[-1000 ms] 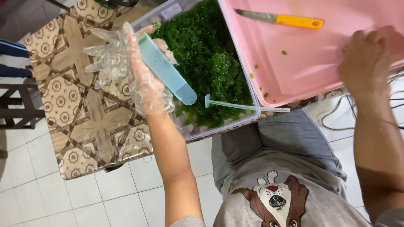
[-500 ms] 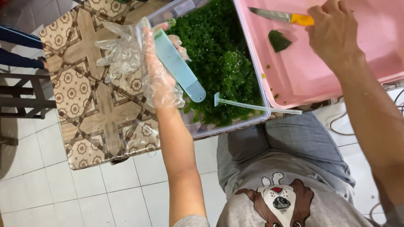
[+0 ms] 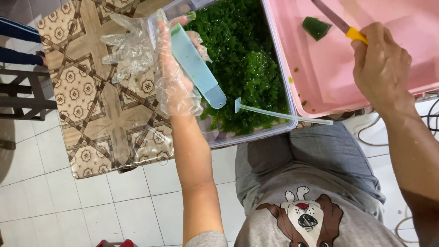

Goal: The person is scooping green jelly from a large clear container into small blue plastic molds using a small plastic scoop.

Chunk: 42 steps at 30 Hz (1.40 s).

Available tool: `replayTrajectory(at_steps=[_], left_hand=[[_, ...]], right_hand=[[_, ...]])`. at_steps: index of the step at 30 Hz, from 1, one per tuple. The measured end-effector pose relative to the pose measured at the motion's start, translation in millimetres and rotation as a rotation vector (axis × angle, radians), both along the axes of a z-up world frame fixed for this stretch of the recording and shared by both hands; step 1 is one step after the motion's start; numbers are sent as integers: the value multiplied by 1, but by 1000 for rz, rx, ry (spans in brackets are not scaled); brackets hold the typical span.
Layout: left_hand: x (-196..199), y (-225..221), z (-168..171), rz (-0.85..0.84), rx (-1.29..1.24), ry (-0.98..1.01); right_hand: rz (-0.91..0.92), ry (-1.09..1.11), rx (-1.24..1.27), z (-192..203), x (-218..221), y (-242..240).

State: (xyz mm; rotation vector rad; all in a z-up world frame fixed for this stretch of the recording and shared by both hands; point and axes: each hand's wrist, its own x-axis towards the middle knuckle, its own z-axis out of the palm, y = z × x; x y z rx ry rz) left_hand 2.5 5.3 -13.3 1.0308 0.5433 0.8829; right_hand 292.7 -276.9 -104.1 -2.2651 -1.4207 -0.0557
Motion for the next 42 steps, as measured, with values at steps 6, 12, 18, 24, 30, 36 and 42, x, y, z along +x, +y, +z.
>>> replayTrajectory(at_steps=[6,12,18,24,30,36,42], left_hand=[[0,1,0,18,-14,15],[1,-8,10,30,-35,46],[4,-9,18,14,-49,4],[6,-20,33,53,-31,76],[9,-22,34,76,-40,26],[7,-25,42,96,-9,119],[4,-22,39,81,26,115]], right_hand=[[19,-83,-67,-17,8,-7],[18,-166,-56,-34,29,-8],[41,-194,37,-32,45,-1],[-63,-56,71,-27,43,20],[-63,314,-138,-30,63,85],[237,127,-21,-43,79,100],[89,9,169,-54,69,88]])
